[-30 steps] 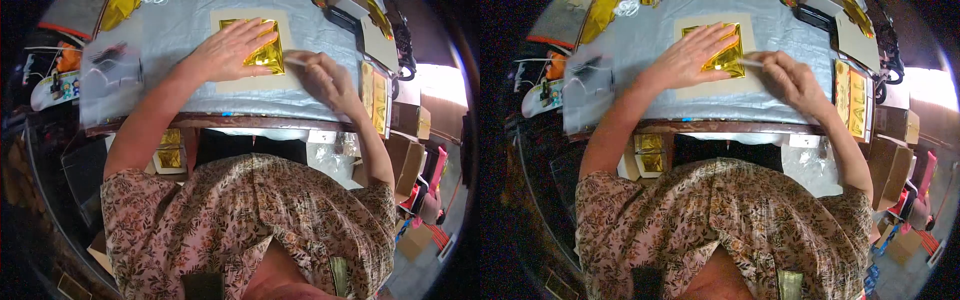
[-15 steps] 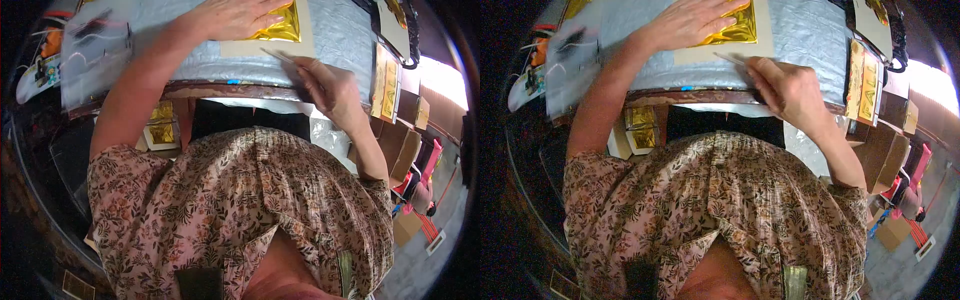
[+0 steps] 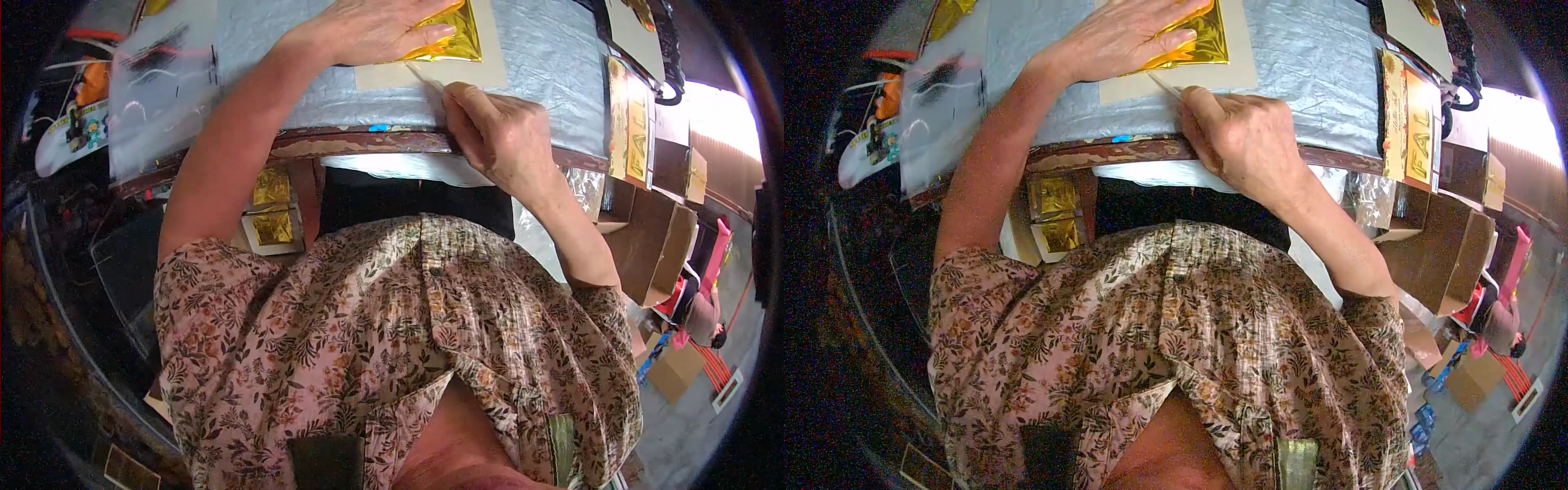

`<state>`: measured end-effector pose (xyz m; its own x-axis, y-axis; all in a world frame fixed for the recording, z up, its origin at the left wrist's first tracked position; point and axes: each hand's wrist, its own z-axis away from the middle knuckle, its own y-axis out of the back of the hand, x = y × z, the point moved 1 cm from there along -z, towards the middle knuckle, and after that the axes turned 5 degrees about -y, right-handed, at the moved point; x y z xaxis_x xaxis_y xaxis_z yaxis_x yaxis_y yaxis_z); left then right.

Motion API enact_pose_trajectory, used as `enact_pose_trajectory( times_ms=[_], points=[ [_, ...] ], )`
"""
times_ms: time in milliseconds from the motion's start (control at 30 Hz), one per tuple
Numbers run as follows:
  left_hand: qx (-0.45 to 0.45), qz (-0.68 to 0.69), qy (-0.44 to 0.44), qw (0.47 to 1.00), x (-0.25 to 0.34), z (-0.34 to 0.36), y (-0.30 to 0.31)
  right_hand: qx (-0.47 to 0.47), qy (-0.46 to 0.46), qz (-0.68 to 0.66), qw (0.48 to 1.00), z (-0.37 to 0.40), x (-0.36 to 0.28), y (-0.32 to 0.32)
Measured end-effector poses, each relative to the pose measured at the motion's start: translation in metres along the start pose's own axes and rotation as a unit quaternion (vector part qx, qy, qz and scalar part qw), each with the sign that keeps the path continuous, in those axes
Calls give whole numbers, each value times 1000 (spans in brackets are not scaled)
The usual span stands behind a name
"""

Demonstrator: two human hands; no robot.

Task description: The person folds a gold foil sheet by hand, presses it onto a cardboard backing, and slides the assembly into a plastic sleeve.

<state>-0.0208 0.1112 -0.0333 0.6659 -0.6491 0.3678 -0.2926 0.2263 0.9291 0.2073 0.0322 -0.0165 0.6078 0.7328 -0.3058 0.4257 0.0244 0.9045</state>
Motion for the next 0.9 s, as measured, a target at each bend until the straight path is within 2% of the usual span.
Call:
enact_pose_trajectory(
  times_ms=[67,133,167,233,567,667,733,900],
  points=[
    [-4,-14,-1,1000,-9,0,-13,-2,-7,-16,1000,3,1,2],
    [108,-98,-72,987,-31,-2,-41,2,-12,-17,1000,5,4,3],
    [108,-98,-73,987,-17,0,-26,3,-13,-16,1000,5,3,3],
    [-12,-19,9,1000,4,1,2,-1,-19,-4,1000,4,2,1],
    [0,-14,4,1000,-1,1,-4,21,-2,27,999,-6,-3,-14],
    [-4,-65,5,998,-1,-1,-7,21,-7,41,999,-8,-2,-18],
    [21,-47,-14,999,0,1,-5,22,-5,37,999,-8,-1,-18],
    [23,-65,-11,998,2,-1,-5,-7,-25,12,1000,-4,9,-7]
  ],
)
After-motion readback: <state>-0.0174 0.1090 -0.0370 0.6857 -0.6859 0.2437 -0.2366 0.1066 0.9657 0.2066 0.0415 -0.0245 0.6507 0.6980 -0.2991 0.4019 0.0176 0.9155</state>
